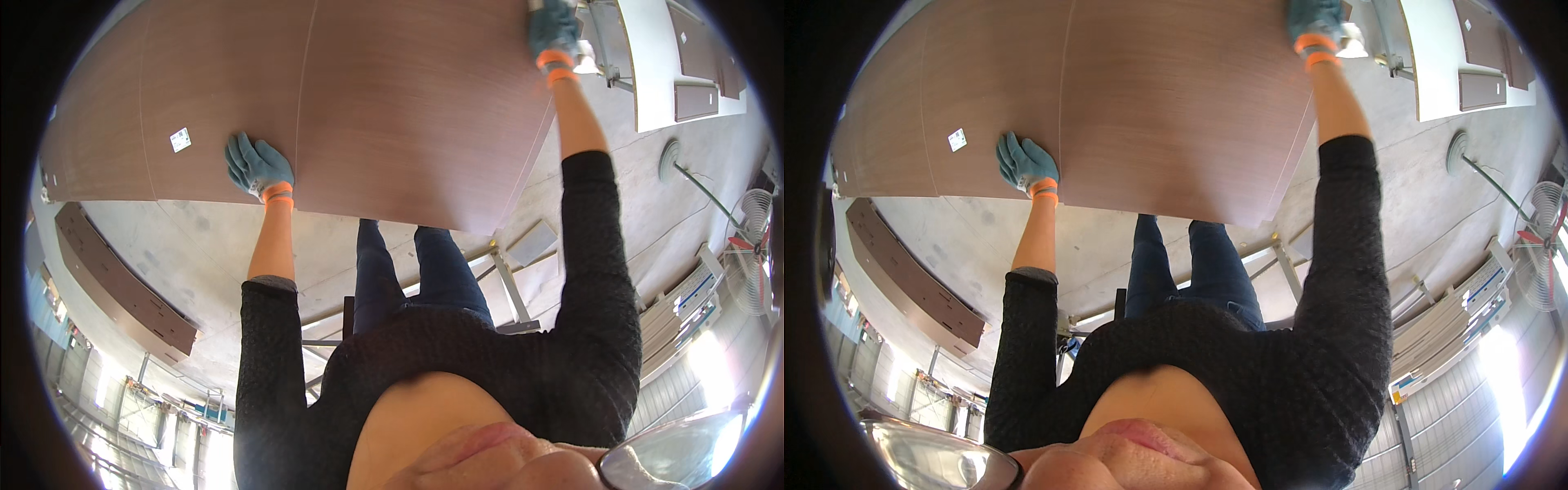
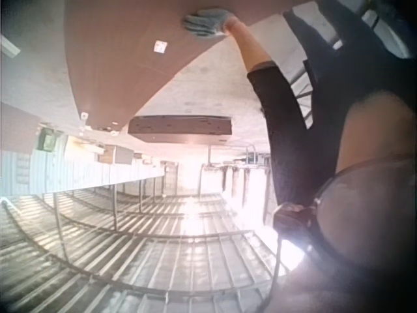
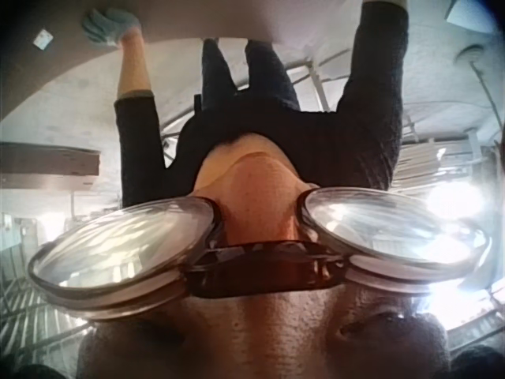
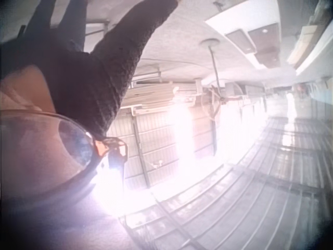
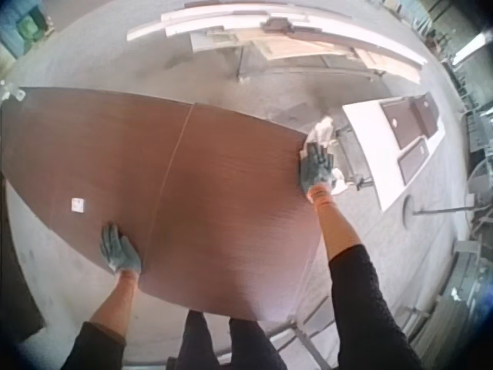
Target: The person wipes the surface of several brown wood panels with a white cloth. They move between panels, wipe each one, and occasionally reposition the panels on the workbench.
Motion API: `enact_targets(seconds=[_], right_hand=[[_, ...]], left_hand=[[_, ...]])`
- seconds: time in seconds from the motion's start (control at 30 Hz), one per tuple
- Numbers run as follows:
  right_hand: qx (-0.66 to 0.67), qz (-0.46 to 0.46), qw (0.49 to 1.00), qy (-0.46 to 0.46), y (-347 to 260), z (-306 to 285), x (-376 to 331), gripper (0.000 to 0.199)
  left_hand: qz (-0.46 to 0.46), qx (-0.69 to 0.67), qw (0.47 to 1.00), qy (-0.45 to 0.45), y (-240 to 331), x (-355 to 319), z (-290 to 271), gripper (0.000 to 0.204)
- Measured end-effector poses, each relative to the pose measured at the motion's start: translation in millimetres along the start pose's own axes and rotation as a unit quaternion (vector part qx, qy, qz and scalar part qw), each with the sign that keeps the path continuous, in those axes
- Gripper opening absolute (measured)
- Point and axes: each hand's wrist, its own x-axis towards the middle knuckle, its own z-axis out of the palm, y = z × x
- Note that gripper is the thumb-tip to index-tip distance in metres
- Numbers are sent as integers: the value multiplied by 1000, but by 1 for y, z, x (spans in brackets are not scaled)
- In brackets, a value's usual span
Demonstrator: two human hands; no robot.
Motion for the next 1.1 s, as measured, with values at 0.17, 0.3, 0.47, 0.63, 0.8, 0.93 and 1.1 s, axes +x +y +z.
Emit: enact_targets(seconds=[0.17, 0.3, 0.47, 0.63, 0.8, 0.93, 1.1], right_hand=[[-52, -108, 990, 77, 42, 34, -62, 44], [22, -66, 997, -28, -50, -55, -171, 44], [198, -157, 949, -190, -217, -118, -340, 61], [368, -252, 893, -56, -414, -90, -350, 51], [339, -270, 900, -47, -352, -85, -360, 53], [-65, -164, 888, -424, -183, -104, -432, 63], [202, 452, 868, 42, 41, -115, -499, 43]], left_hand=[[-11, 3, 999, -34, 9, 3, 7, 44], [-24, 31, 998, -42, -1, -2, -5, 45], [-24, 28, 999, -21, -2, -5, -5, 44], [18, -2, 1000, 12, 7, 8, 12, 43], [18, -2, 1000, 22, -3, -2, 9, 44], [-2, 9, 1000, 5, -9, -4, 2, 45], [-7, 20, 1000, 2, 4, 0, 1, 45]])
